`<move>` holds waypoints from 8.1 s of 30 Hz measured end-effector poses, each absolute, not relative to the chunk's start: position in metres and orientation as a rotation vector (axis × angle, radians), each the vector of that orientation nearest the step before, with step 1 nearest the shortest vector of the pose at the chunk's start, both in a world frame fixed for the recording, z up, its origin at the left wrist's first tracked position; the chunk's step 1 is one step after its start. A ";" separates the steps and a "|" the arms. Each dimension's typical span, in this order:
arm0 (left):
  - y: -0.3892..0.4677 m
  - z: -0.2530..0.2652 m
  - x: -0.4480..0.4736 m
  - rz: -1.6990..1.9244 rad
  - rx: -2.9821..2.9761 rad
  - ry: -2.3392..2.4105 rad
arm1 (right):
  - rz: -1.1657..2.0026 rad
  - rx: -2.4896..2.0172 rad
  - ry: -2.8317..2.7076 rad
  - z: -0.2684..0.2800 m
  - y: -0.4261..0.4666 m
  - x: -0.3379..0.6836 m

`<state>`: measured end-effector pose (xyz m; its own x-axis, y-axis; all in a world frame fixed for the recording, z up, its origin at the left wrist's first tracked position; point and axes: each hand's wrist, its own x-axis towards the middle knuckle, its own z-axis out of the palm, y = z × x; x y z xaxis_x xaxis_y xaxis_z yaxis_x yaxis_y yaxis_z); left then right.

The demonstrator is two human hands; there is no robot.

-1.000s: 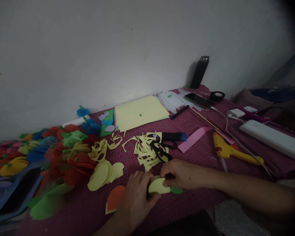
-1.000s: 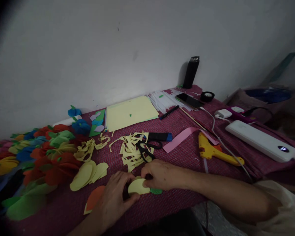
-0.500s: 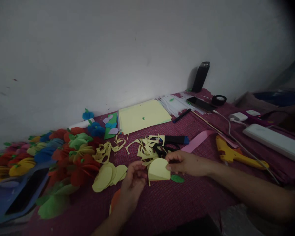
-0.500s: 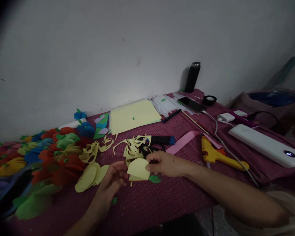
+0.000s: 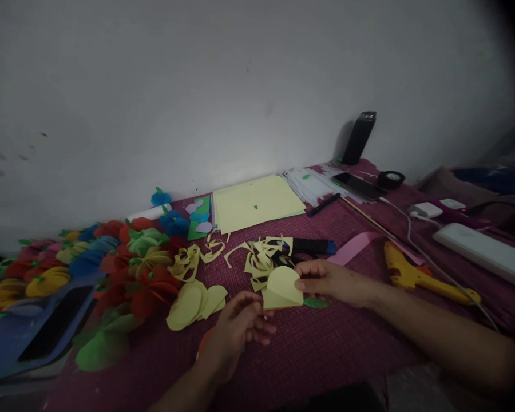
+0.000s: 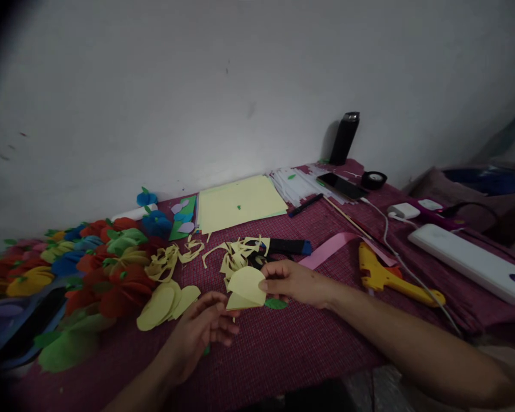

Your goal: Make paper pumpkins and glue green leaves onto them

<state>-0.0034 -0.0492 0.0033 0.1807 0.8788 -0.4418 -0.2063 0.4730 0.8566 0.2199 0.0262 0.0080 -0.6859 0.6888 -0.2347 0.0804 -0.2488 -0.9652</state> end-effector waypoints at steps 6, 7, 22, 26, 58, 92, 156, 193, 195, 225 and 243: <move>-0.049 0.003 -0.002 0.849 0.751 1.113 | 1.982 -0.906 -1.622 0.005 0.025 0.220; -0.049 0.003 -0.002 0.844 0.754 1.108 | 1.981 -0.904 -1.624 0.005 0.025 0.220; -0.052 0.005 -0.002 0.918 0.643 1.018 | 1.926 -0.900 -1.872 0.000 0.024 0.219; -0.054 0.002 0.001 0.860 0.725 1.052 | 1.860 -0.839 -1.949 -0.005 0.022 0.216; -0.057 0.007 -0.002 1.078 1.203 1.198 | 0.395 -0.515 -2.305 -0.001 0.002 0.214; -0.053 0.001 -0.002 1.156 1.413 1.430 | 0.403 -0.503 -2.249 0.002 0.009 0.211; -0.051 0.001 -0.003 1.016 1.237 1.295 | 1.601 -0.640 -1.699 -0.012 0.019 0.208; -0.044 0.028 -0.061 1.189 1.719 1.637 | 1.573 -0.993 -1.717 -0.009 0.025 0.208; -0.061 0.033 -0.068 0.944 1.893 1.557 | 1.593 -0.990 -1.706 -0.009 0.025 0.207; -0.093 0.007 -0.080 0.396 2.319 1.657 | 1.804 -0.822 -1.569 -0.009 0.041 0.147; -0.055 0.034 -0.097 0.280 2.322 2.089 | 2.220 -0.861 -1.078 0.009 0.037 0.185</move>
<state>-0.0966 -0.0554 0.0340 0.0968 0.9870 0.1284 0.9859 -0.1127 0.1234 0.1848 0.0368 0.0086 -0.6620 0.6807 -0.3137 -0.1745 -0.5471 -0.8187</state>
